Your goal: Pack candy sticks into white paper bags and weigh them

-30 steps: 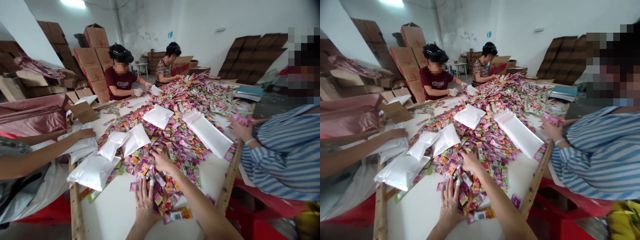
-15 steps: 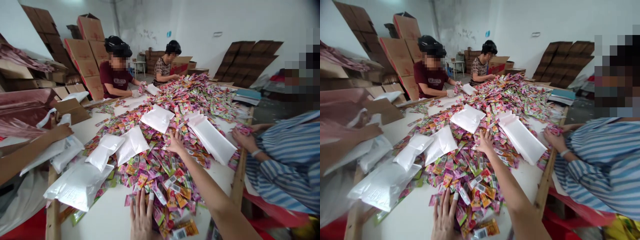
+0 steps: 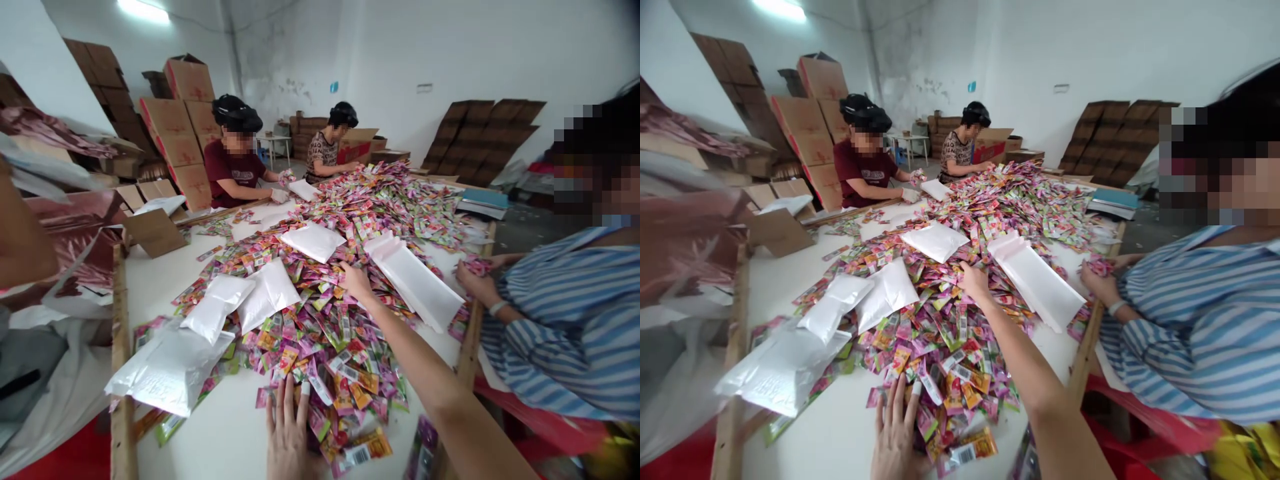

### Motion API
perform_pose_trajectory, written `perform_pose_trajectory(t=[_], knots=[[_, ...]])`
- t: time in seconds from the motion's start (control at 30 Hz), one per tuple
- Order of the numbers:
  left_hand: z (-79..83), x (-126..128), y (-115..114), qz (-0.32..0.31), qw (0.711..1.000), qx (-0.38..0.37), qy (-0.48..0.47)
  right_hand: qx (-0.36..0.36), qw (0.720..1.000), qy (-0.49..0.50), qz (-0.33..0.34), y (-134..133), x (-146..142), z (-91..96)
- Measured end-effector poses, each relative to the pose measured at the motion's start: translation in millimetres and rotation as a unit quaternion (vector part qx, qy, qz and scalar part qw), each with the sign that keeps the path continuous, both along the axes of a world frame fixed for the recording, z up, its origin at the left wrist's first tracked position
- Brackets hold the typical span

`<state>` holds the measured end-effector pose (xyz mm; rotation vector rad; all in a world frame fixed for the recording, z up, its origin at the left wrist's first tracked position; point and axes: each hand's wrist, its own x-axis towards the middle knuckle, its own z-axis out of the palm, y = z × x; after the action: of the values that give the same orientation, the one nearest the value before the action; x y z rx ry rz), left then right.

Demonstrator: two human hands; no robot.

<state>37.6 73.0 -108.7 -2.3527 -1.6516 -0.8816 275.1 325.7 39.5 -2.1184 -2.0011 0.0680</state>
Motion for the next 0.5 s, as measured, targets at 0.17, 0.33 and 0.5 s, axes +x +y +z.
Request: perform_pose_trajectory(t=[0.17, 0.33, 0.5], knots=[[6.6, -4, -1, -0.011, 0.999, -0.017, 0.03, 0.035, 0.98, 0.129, 0.151, -64, 1, 8.1], [7.8, -8, -1, -0.031, 0.999, -0.039, 0.009, 0.024, 0.94, 0.177, 0.289, -137, -28, -6.1], [8.4, -18, -2, -0.056, 0.99, -0.069, -0.109, -0.123, 0.941, 0.039, 0.314, -179, -29, -8.2]])
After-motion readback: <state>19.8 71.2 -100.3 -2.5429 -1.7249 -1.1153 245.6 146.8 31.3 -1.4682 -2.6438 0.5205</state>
